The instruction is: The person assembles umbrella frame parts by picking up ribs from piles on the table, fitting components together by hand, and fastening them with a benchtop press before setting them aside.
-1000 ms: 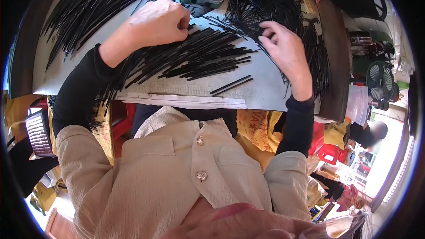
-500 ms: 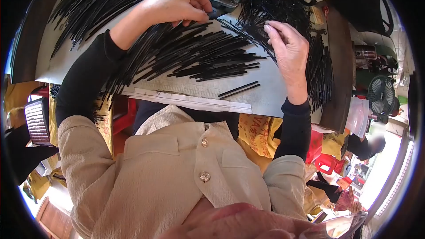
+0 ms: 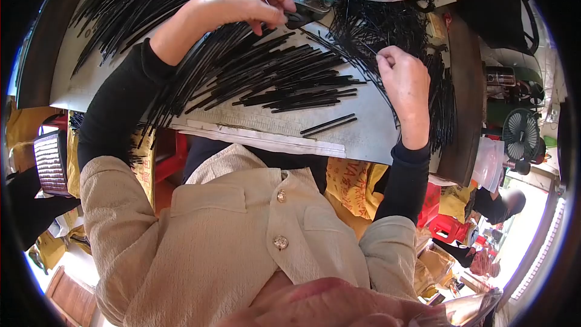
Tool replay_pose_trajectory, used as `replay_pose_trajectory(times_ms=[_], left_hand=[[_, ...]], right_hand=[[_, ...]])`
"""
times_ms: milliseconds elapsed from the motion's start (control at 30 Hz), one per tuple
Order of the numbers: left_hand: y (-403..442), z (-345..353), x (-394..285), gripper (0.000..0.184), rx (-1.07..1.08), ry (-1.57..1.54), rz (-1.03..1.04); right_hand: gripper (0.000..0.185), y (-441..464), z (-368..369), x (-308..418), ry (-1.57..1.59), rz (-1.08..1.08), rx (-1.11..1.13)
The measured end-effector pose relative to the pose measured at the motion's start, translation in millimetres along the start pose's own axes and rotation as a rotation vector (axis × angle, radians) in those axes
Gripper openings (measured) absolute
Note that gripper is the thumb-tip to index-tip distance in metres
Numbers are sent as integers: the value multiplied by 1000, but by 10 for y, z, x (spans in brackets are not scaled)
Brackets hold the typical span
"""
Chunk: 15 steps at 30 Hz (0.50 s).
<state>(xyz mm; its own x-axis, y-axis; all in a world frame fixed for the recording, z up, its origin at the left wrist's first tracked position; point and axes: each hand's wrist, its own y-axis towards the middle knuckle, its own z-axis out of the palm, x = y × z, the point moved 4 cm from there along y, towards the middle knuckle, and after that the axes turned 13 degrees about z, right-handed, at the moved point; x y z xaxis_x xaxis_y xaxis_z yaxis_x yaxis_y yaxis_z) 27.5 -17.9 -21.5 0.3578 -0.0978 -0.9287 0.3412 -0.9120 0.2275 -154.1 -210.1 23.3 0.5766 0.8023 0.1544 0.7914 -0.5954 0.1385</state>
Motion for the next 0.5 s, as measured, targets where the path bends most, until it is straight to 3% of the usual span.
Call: replay_pose_trajectory(times_ms=[100, 133, 267, 333, 367, 433, 500], left_hand=[[-30, 112, -149, 24, 143, 403, -103], [-41, 139, -98, 22, 90, 593, 155], [-75, 176, -106, 23, 73, 802, 170], [-63, 158, -112, 23, 80, 678, 87], [-59, 151, -95, 23, 86, 554, 3], [-41, 126, -96, 24, 53, 431, -43], [-31, 88, -82, 26, 18, 312, -86]], right_hand=[[14, -4, 89, -28, -88, -18, 108], [13, -15, 84, -23, -50, -22, 120], [13, -42, 26, 44, -5, -4, 128], [16, -47, 61, 104, 301, -55, 229], [16, -46, 67, 153, 301, -55, 226], [21, -66, 170, 305, 612, 44, 541], [25, -73, 223, 456, 743, -14, 612]])
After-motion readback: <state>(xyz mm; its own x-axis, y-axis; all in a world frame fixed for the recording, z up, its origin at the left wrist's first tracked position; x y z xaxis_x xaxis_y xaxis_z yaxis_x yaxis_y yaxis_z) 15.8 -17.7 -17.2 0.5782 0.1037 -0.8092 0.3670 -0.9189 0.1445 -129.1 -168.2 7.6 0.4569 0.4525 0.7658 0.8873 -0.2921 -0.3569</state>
